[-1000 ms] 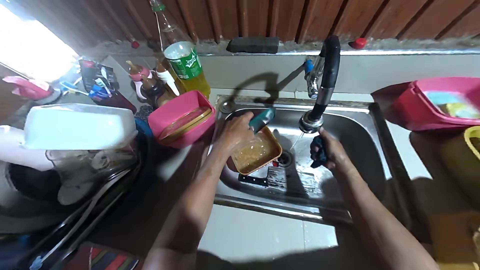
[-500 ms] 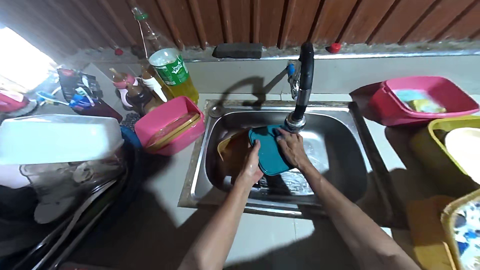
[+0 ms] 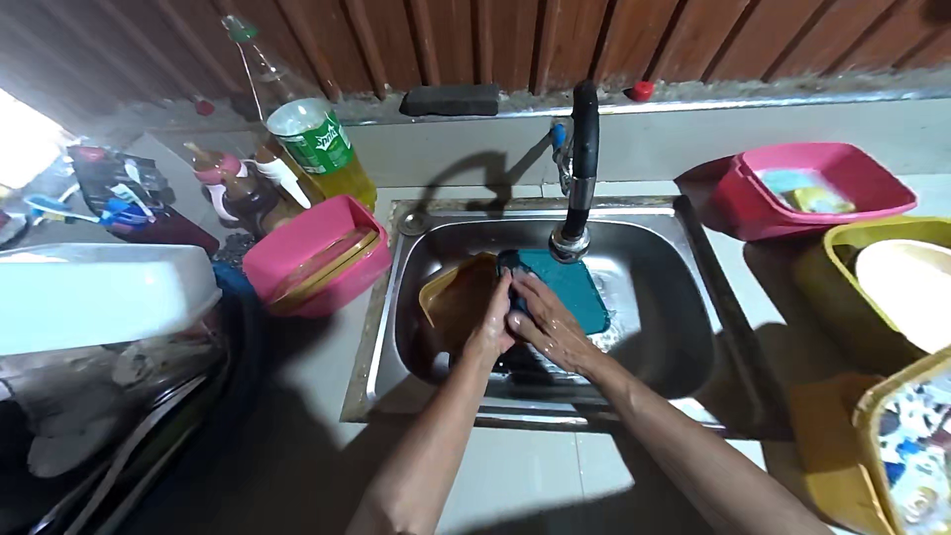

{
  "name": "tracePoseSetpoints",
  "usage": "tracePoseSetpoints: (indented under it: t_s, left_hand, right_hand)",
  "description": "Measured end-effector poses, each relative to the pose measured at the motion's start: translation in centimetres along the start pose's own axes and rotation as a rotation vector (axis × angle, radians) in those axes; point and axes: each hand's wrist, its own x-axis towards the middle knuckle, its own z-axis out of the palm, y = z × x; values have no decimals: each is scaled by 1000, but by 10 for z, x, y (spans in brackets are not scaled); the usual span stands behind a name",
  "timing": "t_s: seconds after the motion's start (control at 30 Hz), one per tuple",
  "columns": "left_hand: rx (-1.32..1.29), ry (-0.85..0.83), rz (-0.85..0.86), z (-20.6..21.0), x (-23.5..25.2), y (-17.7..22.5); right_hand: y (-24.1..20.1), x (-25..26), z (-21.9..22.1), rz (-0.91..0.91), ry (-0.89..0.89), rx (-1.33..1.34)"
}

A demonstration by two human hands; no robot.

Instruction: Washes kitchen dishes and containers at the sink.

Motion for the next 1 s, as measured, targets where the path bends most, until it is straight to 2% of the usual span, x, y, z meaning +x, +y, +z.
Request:
tracePoseSetpoints:
  t_s: [0.1,0.2,0.3,0.4,0.47,0.57,0.63,0.7,0.8,0.83,0.9,0.97,1.0]
  left_hand:
    - [-47,74,-32,-16,9,10]
    - [-20,60,-138,-13,8,29]
    - [181,50,-156,-8,7,41]
    - [409,136,17,-8,2,30]
    - [454,91,151,-13,1,20]
    - [504,-133,247,-19,3,10]
    - [480,-160,242,-14,-5,6]
    - [395,-138,199,-13,-6,1]
    - [199,-88,135,-12,-7,-4]
    - [118,-78,113,-8,-7,-5]
    - [-20,-90,47,1,-3,-4]
    - [-82,-86,9,10,0,-1]
    - [-77,-46,13,12,2,0]
  right_hand:
    - [31,-17,-24,-129,-32,-145]
    - [43,-8,-66,-109,13,-143]
    - [27,5,-111,-37,-95,-25]
    - [14,12,-143,125,-120,126]
    - [17,21,-149,190,-156,174]
    - [30,39,-137,351,-218,161]
    - [47,44,-123,378,-117,261]
    - [56,42,-116,366,67,379]
    - [69,42,-96,381,526,567]
    - [64,44,-86,392,606,591]
    - [34,43,-54,400,534,503]
    - [4,40,-7,275,425,300]
    - [-9,32,6,211,297,244]
